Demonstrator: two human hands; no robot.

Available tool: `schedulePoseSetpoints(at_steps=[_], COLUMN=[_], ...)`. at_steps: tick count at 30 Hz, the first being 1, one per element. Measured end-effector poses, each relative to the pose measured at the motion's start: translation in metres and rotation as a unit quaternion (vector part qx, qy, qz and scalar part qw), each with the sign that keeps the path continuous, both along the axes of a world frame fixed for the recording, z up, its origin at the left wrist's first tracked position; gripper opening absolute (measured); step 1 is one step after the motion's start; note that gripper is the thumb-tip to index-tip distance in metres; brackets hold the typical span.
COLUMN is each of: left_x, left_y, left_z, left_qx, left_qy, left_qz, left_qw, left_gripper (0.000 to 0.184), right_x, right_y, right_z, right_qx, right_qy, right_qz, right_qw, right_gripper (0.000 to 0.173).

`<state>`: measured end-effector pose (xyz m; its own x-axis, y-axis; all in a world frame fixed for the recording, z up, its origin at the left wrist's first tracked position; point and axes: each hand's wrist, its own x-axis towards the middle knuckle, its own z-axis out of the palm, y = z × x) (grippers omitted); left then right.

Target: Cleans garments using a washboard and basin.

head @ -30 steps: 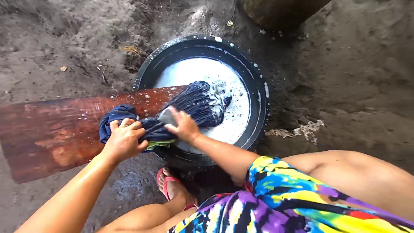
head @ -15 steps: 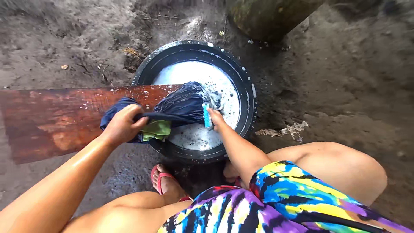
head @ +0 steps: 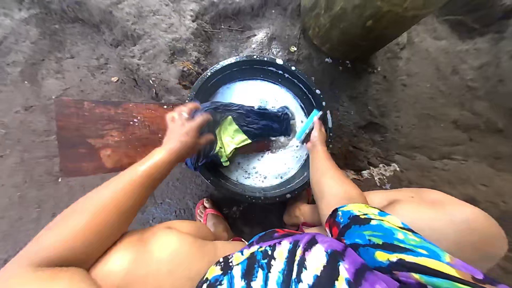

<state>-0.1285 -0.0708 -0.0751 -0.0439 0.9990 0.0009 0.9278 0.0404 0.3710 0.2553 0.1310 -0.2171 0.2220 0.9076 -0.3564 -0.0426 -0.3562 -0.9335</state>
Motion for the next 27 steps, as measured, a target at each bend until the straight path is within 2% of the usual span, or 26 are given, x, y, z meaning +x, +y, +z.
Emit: schedulePoseSetpoints(at_steps=[2,3,6,9,12,13,15,17,20,21,23,25,27], left_x=[0.004,0.004,-0.006,-0.025,-0.055,-0.062,-0.064,-0.048,-0.017,-0.015,-0.024,-0.04,-0.05], left_y=[-0.017,-0.023,-0.031,-0.029,-0.03,-0.027,-0.022,-0.027,-0.04,-0.047,-0.059,-0.063,-0.065], left_z=[-0.04,-0.053,-0.061,-0.043,-0.016,-0.008,0.0,-0.001,-0.031,-0.044,-0.057,-0.054,-0.05], left_qx=[-0.041,-0.068,-0.091,-0.046,-0.027,-0.022,-0.016,0.001,-0.009,-0.027,-0.047,-0.062,-0.081], left_qy=[0.071,0.093,0.068,-0.015,-0.01,-0.003,0.026,0.041,0.053,0.062,0.083,0.081,0.072], left_qz=[-0.143,-0.178,-0.189,-0.155,-0.015,0.039,0.116,0.095,-0.039,-0.053,-0.025,0.04,0.071], left_qw=[0.986,0.977,0.975,0.987,0.999,0.999,0.993,0.995,0.998,0.996,0.995,0.994,0.992], left_gripper=[0.049,0.049,0.031,0.012,0.006,0.007,0.02,0.027,0.026,0.032,0.047,0.061,0.063], right_x=[-0.005,-0.01,-0.03,-0.038,-0.045,-0.059,-0.108,-0.168,-0.234,-0.24,-0.231,-0.203,-0.167], right_y=[-0.03,-0.043,-0.063,-0.06,-0.063,-0.068,-0.086,-0.109,-0.124,-0.12,-0.097,-0.059,-0.031], right_z=[-0.027,-0.034,-0.049,-0.052,-0.053,-0.048,-0.029,0.002,0.053,0.059,0.053,0.033,0.006], right_qx=[-0.008,-0.021,-0.061,-0.071,-0.121,-0.095,0.036,0.139,0.175,0.165,0.138,0.103,0.055], right_qy=[-0.107,-0.17,-0.325,-0.389,-0.4,-0.381,-0.33,-0.268,-0.225,-0.219,-0.231,-0.261,-0.295], right_qz=[-0.007,0.017,0.127,0.125,0.102,0.119,0.194,0.32,0.432,0.441,0.419,0.386,0.376], right_qw=[0.994,0.985,0.935,0.91,0.903,0.912,0.923,0.898,0.855,0.855,0.867,0.879,0.877], right_gripper=[0.067,0.07,0.081,0.083,0.082,0.082,0.076,0.074,0.073,0.072,0.071,0.073,0.076])
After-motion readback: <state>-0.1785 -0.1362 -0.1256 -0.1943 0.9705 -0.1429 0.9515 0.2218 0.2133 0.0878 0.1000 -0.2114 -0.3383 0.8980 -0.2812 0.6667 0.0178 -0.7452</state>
